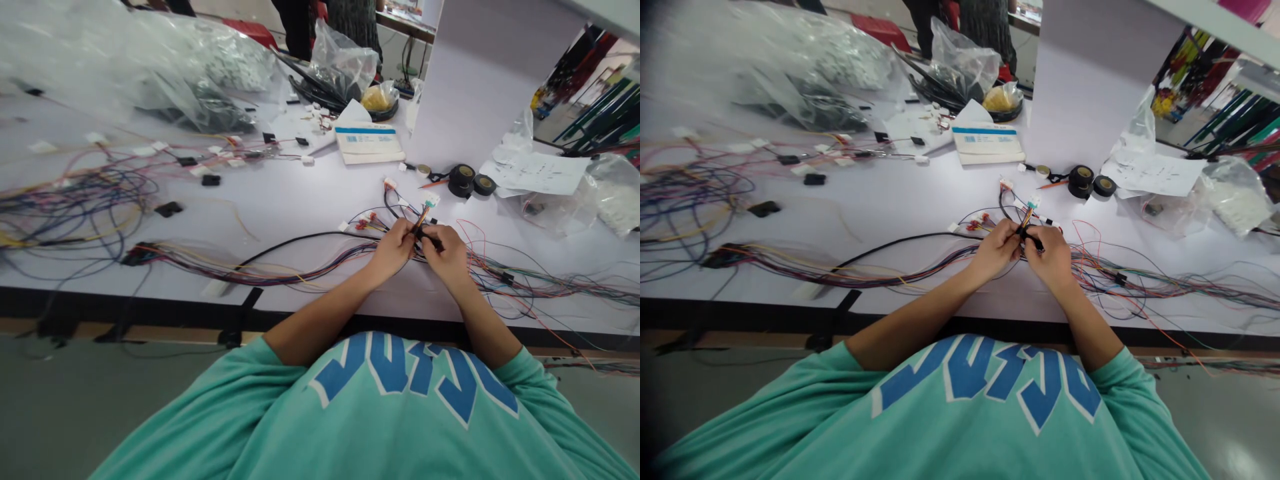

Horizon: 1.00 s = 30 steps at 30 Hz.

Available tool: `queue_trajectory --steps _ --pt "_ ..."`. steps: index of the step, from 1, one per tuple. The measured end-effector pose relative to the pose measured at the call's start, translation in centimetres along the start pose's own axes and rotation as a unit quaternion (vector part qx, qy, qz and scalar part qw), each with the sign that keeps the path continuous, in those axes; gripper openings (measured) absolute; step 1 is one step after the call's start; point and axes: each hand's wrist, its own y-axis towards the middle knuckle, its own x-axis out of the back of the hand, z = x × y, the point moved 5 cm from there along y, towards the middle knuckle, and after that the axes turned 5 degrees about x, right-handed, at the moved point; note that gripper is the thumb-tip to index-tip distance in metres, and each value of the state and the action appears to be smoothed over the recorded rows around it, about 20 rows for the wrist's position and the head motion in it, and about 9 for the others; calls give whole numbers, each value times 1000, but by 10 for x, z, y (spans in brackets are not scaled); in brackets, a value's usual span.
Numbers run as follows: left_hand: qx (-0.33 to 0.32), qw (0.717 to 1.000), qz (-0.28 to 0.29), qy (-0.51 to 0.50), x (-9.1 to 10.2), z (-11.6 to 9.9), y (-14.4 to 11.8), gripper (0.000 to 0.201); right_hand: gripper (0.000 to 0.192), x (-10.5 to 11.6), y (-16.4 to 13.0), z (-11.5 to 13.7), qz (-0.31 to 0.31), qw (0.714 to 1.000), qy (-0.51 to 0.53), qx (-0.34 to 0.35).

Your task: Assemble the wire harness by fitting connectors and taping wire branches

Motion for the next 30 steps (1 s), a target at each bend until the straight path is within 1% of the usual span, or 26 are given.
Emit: queue_trajectory --steps 6,8,10,12,14,16,20,22,24,26,28,30 --pt "1 1000 17 -14 -3 0 -1 22 15 -2 -1 3 -10 998 -49 27" --pt "5 1000 18 -23 -4 0 -2 18 15 -2 -2 5 -14 998 -59 35" --pt "8 1000 3 -25 -3 1 -3 10 16 -2 -2 7 -17 997 -64 46" --pt "9 1000 -22 -18 -1 2 -3 13 16 -2 -2 8 -17 996 -65 55" --pt "11 999 -39 -14 0 3 -3 16 16 -2 -2 8 -11 997 -63 46" --pt "5 999 -48 -13 1 3 -3 15 17 -2 -2 5 3 998 -56 20" --pt "-23 998 -64 -10 3 4 -2 11 22 -5 0 1 60 997 -50 -8" --pt "-28 998 -60 -16 3 5 -1 11 24 -6 2 -1 85 994 -64 -6" --pt "-20 998 -46 -40 2 7 0 12 23 -8 5 -4 100 993 -64 16" --pt "2 996 -21 -90 0 9 2 13 23 -8 7 -6 89 993 -43 61" --pt "32 987 13 -159 -2 10 3 13 23 -6 8 -7 48 992 -20 112" --pt "60 971 42 -226 -4 9 4 13 23 -3 8 -8 -7 989 -11 150"
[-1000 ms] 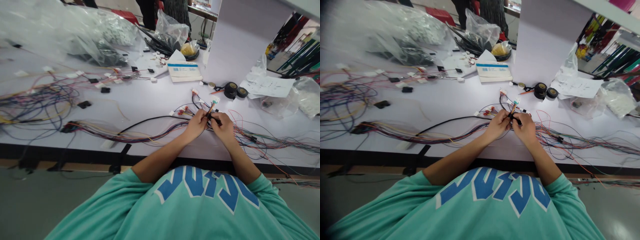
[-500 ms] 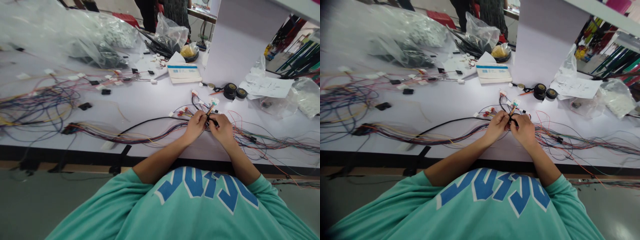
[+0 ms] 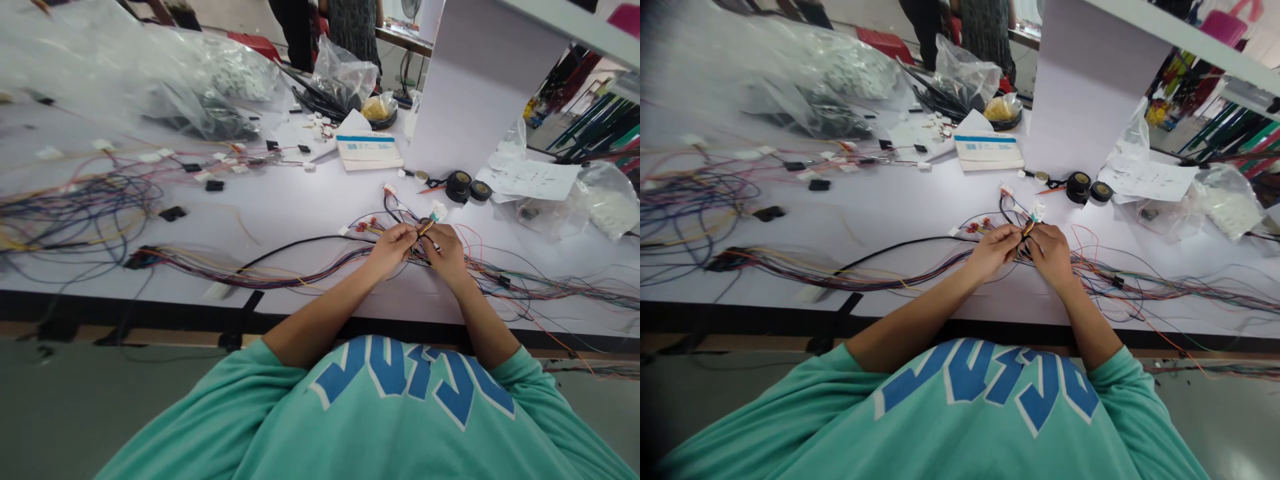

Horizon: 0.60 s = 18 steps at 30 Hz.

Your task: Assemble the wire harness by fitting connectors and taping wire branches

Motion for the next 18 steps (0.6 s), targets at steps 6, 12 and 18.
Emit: queue_trajectory --steps 6,12,18 --pt "101 984 45 -138 -2 2 1 22 23 2 -2 1 -102 994 6 44" --pt "221 947 111 -207 -6 6 1 20 20 -10 2 -8 -86 984 155 -15" --pt "216 940 113 -237 -4 3 3 18 10 -19 14 -13 -38 927 348 -138"
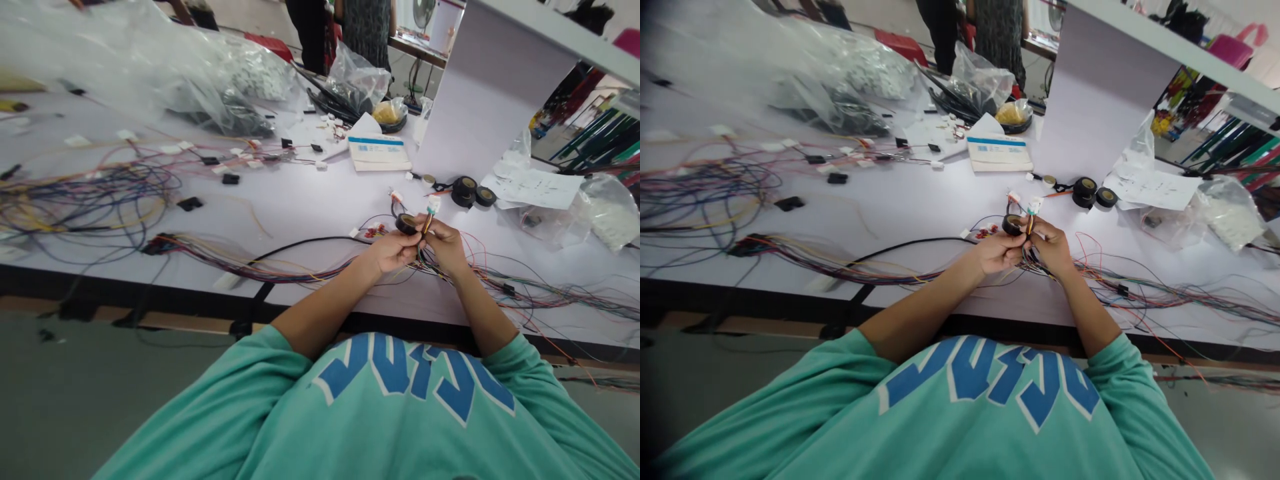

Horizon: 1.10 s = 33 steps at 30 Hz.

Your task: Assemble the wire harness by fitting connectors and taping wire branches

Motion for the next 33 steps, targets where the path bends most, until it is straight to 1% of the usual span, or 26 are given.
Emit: queue_trajectory --steps 2,3,5,8,10,13,16,19,21,25,29,31,33 --pt "-12 1000 -12 -9 1 -1 1 18 13 -1 2 2 21 998 36 -47" --pt "-15 1000 -15 -12 1 0 1 19 15 -1 2 4 21 996 56 -63" --pt "-19 1000 -19 -14 0 1 1 19 18 0 2 6 -3 991 103 -87" --pt "-22 999 -29 -11 0 3 1 18 17 -2 1 7 -45 980 163 -107" --pt "-32 999 -31 -11 -1 4 0 17 16 -4 1 6 -59 974 183 -116" --pt "-46 999 -25 -12 -3 6 -1 16 21 -8 2 5 -80 964 210 -145" --pt "-52 998 -20 -18 -4 9 -1 15 27 -8 1 5 -136 949 239 -155" --pt "-61 998 -18 -23 -5 11 -1 15 25 -6 0 6 -193 943 229 -146" --pt "-75 997 -21 -17 -5 11 -1 18 21 -6 -1 7 -206 946 201 -149" --pt "-103 994 -33 13 -5 10 -1 22 18 -4 -2 10 -208 957 147 -136" --pt "-130 988 -60 59 -7 8 -3 23 22 -2 -2 9 -200 963 122 -131" --pt "-126 983 -86 105 -7 6 -6 23 23 -1 -3 7 -198 964 114 -136" --pt "-93 973 -114 179 -6 3 -11 23 23 2 -3 4 -196 966 105 -134"
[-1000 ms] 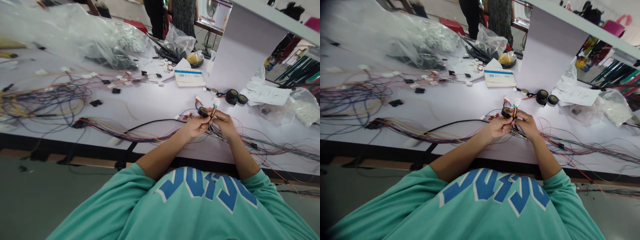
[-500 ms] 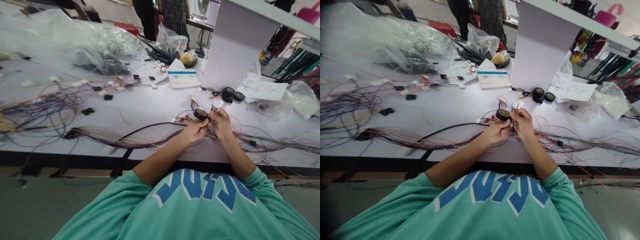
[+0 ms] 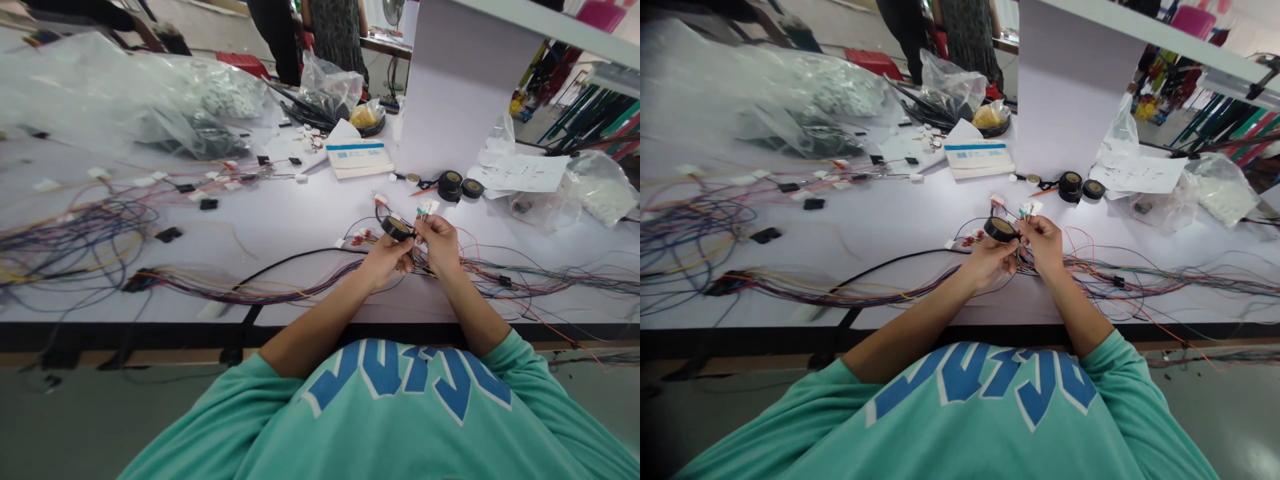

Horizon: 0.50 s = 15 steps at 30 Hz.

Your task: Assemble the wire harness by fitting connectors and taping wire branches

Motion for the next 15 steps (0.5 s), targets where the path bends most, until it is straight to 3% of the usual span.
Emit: queue_trajectory --steps 3,8,10,12,15 --pt "18 986 -21 165 9 -11 -7 19 24 3 3 0 7 1000 -3 14" --pt "-71 919 -98 376 22 -37 -20 13 27 3 3 0 40 999 1 23" --pt "-94 910 -132 381 22 -42 -23 14 28 2 2 1 51 998 8 26" --pt "-119 917 -155 348 22 -44 -25 39 27 1 1 2 57 998 13 27" --pt "-148 937 -133 286 17 -41 -23 47 27 0 0 2 64 998 6 27"
